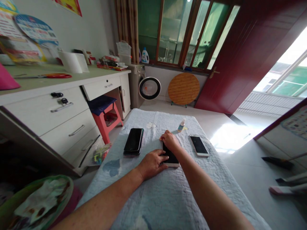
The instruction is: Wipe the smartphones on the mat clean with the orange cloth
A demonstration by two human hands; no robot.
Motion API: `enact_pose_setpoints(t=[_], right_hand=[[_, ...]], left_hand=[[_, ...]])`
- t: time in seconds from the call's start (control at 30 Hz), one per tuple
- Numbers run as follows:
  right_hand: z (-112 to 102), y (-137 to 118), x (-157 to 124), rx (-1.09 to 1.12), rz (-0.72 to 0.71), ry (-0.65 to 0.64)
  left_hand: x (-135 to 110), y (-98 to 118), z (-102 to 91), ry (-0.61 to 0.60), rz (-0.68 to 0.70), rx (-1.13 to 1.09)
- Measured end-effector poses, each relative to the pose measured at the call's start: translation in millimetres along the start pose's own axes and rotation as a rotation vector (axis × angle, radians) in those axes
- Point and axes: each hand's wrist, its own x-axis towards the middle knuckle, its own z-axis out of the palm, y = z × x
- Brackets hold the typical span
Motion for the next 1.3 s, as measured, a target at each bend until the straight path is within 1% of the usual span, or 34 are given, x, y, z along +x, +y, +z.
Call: enact_pose_setpoints(t=[0.1, 0.33, 0.47, 0.67, 0.93, 1.1, 1.3], right_hand=[[-4.8, 5.8, -2.5, 0.000, 0.003, 0.003], [-18.9, 32.0, -13.4, -0.015, 0.047, 0.030], [-20.5, 36.9, -25.4, -0.023, 0.055, 0.042], [-22.1, 27.7, -54.3, 0.008, 0.033, 0.031], [-23.0, 7.6, -89.6, 0.133, -0.052, -0.069], [-28.2, -5.3, -104.8, 0.202, -0.134, -0.107], [-35.3, -7.8, -115.8, 0.269, -0.146, -0.155]], left_hand=[[-0.6, -1.3, 3.2, 0.021, -0.009, -0.004], [-1.1, -4.4, 7.7, 0.040, 0.018, 0.029], [-0.6, -4.4, 6.9, 0.044, 0.024, 0.029], [0.3, -1.2, 3.4, 0.052, 0.024, -0.015], [1.3, -0.1, 2.3, 0.057, 0.030, -0.079], [2.6, -0.9, 3.3, 0.050, 0.009, -0.062], [2.6, -5.4, 8.4, 0.099, 0.032, -0.050]])
